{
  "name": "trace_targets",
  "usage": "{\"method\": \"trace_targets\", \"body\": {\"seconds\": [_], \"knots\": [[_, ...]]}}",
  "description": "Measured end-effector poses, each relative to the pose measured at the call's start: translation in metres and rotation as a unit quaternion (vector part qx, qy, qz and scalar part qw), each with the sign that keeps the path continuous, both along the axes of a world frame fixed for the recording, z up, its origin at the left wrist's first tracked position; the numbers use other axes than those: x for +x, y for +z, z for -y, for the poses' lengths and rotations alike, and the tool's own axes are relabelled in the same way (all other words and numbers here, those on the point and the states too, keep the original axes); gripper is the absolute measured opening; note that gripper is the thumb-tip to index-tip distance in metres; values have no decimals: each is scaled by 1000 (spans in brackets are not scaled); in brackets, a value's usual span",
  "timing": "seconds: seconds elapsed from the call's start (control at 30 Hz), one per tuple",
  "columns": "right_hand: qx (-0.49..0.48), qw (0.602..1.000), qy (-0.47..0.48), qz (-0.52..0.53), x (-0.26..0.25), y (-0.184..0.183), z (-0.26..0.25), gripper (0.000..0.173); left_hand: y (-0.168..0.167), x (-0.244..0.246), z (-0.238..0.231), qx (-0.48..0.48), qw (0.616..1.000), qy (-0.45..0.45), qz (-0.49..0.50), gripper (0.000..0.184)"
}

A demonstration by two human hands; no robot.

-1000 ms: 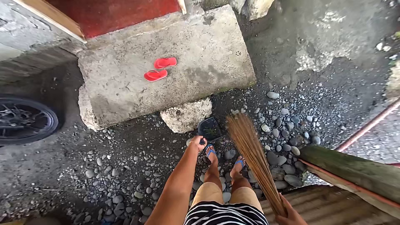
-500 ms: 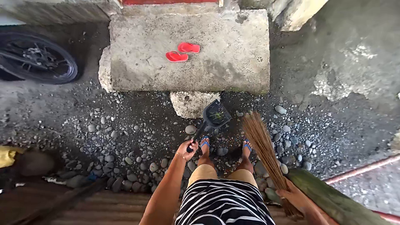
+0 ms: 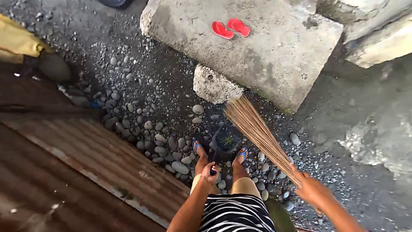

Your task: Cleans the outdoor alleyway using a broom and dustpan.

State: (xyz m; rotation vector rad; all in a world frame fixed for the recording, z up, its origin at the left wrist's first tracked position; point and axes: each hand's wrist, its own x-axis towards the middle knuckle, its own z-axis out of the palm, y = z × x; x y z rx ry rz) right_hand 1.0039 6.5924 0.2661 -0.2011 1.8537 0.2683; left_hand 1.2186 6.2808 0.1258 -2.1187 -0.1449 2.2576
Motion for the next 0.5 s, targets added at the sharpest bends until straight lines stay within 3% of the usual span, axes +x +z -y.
{"method": "trace_targets", "body": {"seconds": [0.13,0.3,0.4,0.5], "knots": [[-33,991,126,-28,-18,-34,33,90,-20,4,-50,14,991,129,36,20],[2,975,215,-58,-22,-96,50,80,-49,-14,-79,9,985,170,34,21],[50,969,232,-66,-29,-94,31,80,-57,-31,-78,1,984,175,32,21],[60,969,228,-71,-29,-63,19,84,-60,-47,-69,-6,984,172,39,20]]}}
